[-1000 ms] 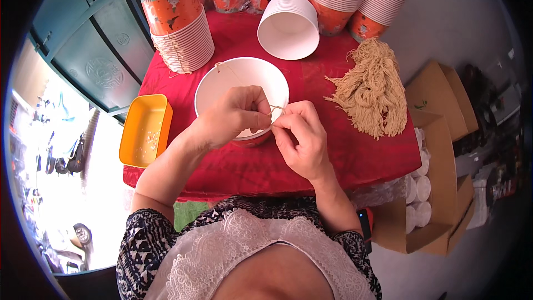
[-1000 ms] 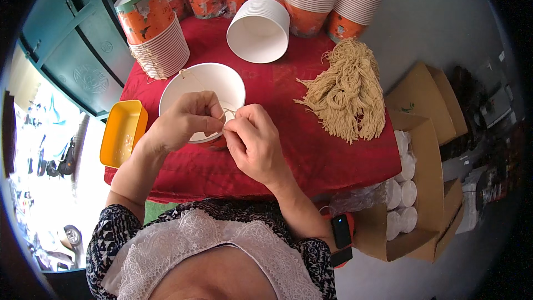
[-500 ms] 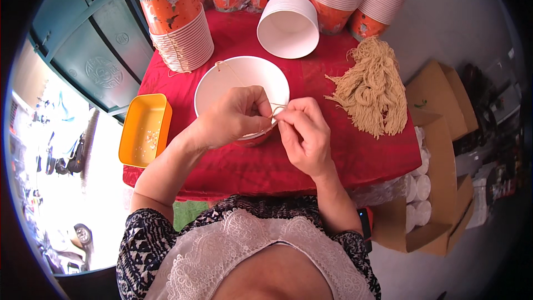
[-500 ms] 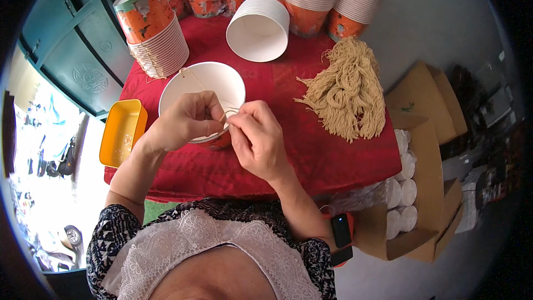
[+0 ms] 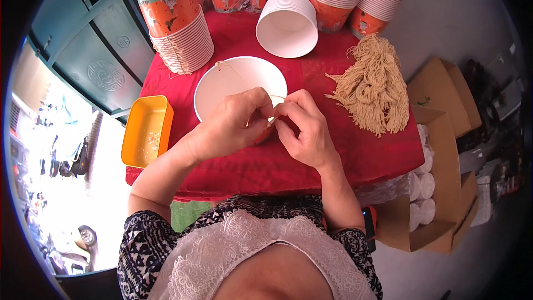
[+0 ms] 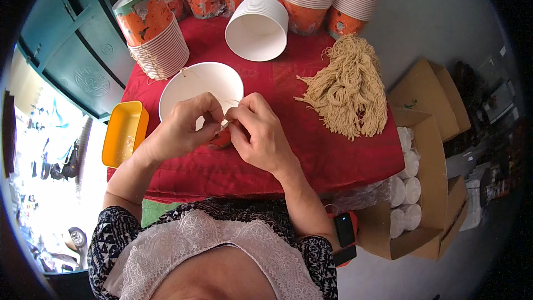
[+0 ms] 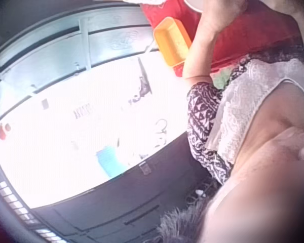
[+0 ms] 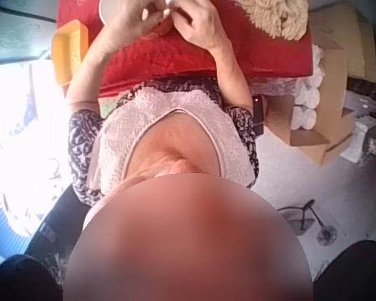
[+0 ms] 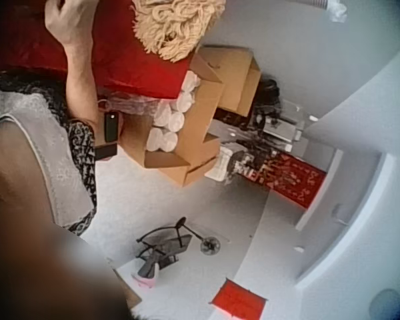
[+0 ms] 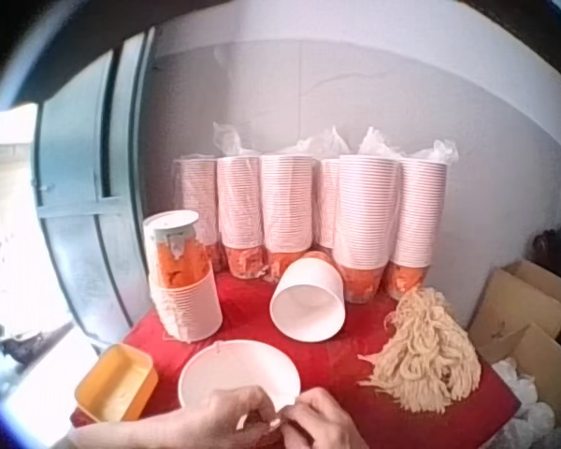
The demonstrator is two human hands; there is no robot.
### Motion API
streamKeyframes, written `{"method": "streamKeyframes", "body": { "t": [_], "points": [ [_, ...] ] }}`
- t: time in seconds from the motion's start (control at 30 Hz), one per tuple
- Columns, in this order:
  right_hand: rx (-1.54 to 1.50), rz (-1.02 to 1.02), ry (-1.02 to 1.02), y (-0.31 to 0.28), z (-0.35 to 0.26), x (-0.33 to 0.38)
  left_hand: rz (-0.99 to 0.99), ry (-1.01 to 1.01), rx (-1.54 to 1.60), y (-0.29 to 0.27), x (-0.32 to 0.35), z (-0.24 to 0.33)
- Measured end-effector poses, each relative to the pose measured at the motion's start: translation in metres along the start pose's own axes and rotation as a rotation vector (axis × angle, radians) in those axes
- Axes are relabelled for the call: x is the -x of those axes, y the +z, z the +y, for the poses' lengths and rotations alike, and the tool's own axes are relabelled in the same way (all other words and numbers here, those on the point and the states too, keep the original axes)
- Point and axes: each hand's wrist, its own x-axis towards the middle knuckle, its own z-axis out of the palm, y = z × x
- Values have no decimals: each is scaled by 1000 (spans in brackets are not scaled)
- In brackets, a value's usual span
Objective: Threading and tying strings onto paper buckets for packaging.
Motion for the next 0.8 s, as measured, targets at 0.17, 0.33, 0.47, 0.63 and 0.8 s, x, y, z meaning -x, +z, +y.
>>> {"method": "streamKeyframes", "body": {
  "t": [0.17, 0.33, 0.47, 0.63, 0.8],
  "points": [
    [0, -6, -11, 0, 1, -1, -5, 7, -111, -1, 1, 4],
    [-20, -10, -2, -1, -1, -1, -36, -28, -182, -2, 0, 9],
    [-18, -10, -10, -1, -1, -1, -37, -5, -252, -1, -3, 10],
    [23, 23, -26, 2, 1, -2, 3, 65, -274, 4, -2, 9],
    [36, -9, 19, 0, -3, -7, 43, 54, -254, 7, 2, 10]
  ]
}}
